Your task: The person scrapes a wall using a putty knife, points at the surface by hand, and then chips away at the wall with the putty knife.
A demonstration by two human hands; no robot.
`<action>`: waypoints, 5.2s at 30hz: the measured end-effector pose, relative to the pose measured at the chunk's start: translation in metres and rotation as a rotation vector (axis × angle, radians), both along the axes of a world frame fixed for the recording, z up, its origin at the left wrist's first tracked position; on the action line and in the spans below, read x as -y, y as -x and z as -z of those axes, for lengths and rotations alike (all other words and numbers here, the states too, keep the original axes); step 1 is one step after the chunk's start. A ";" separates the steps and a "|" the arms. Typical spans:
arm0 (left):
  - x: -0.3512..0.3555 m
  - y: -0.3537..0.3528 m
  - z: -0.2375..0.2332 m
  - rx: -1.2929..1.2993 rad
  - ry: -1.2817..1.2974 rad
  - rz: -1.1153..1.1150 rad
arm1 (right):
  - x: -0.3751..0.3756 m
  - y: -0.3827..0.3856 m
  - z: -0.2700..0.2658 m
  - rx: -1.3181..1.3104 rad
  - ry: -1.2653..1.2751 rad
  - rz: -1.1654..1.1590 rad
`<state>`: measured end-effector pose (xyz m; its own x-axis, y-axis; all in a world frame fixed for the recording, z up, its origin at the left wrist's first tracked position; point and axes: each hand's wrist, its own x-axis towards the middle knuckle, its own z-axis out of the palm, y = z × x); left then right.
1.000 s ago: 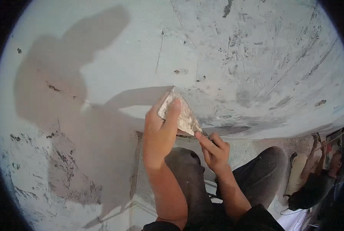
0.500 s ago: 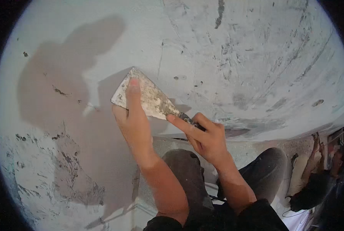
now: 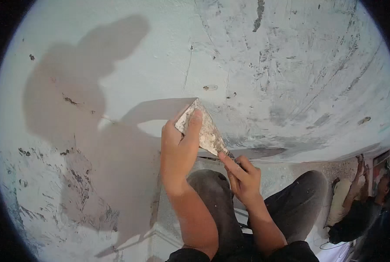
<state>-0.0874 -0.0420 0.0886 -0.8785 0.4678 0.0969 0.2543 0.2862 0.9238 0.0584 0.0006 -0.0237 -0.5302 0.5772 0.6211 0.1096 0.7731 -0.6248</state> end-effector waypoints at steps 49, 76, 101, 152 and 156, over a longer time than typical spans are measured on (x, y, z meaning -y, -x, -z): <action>-0.036 -0.015 0.040 0.045 -0.890 0.028 | -0.010 0.002 -0.030 -0.046 0.120 -0.208; -0.040 -0.007 0.051 -0.109 -0.765 -0.106 | -0.017 0.000 -0.023 -0.076 0.044 -0.213; -0.039 -0.005 0.027 -0.238 -0.752 -0.270 | -0.023 0.000 -0.050 -0.023 0.175 -0.259; -0.061 -0.051 0.066 0.731 -0.902 0.234 | -0.004 -0.017 -0.002 -0.075 0.393 -0.189; -0.050 -0.054 0.054 0.829 -0.828 0.209 | -0.003 -0.020 -0.006 -0.059 0.491 -0.237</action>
